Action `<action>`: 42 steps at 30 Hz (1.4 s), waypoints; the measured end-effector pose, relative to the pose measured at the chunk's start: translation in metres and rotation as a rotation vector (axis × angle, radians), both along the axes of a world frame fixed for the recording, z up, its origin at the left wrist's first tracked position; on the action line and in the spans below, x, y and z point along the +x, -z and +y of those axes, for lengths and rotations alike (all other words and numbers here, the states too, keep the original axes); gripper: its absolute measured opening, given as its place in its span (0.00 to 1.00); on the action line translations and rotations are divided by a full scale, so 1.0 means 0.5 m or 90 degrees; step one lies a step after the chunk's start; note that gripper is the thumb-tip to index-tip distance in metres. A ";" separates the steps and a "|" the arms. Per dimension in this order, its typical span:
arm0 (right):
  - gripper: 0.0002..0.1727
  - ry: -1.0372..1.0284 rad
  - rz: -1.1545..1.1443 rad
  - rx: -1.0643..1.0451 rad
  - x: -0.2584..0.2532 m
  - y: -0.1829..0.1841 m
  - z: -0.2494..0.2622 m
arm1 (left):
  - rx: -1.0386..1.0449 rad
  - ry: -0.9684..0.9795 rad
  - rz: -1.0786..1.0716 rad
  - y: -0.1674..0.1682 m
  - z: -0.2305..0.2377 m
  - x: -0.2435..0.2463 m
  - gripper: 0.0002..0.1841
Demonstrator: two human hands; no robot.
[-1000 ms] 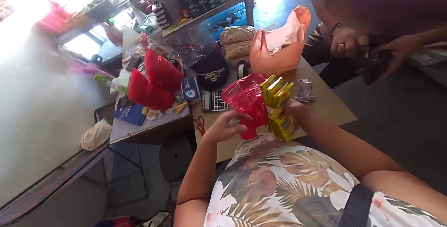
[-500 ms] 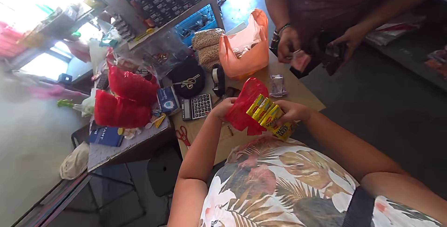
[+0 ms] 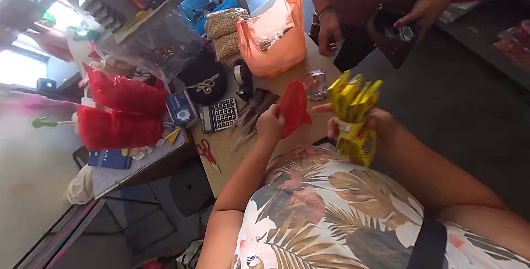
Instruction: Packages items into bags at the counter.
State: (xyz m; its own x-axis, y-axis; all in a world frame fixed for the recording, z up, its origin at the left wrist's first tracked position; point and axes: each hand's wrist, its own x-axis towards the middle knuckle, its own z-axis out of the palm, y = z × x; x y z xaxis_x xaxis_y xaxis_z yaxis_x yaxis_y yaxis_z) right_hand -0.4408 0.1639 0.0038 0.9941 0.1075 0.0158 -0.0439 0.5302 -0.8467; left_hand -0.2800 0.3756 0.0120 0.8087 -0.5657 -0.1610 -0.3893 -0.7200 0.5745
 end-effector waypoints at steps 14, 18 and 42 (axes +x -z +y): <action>0.27 -0.198 0.318 -0.121 0.112 0.093 0.050 | -0.415 -0.041 0.177 0.050 0.069 -0.020 0.12; 0.15 -0.026 0.522 -0.001 0.107 0.082 0.104 | -0.300 0.167 0.161 0.060 0.073 -0.040 0.13; 0.11 0.332 -0.137 -0.811 0.077 -0.077 0.072 | -0.525 0.079 0.126 0.000 0.138 0.082 0.45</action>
State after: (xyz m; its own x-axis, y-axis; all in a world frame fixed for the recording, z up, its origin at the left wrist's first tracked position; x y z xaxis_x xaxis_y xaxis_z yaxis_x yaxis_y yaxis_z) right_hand -0.4021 0.1999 0.0422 0.9142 -0.2141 0.3442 0.1095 -0.6872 -0.7181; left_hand -0.2388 0.4444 0.0119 0.7336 -0.6465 0.2096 -0.2751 -0.0006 0.9614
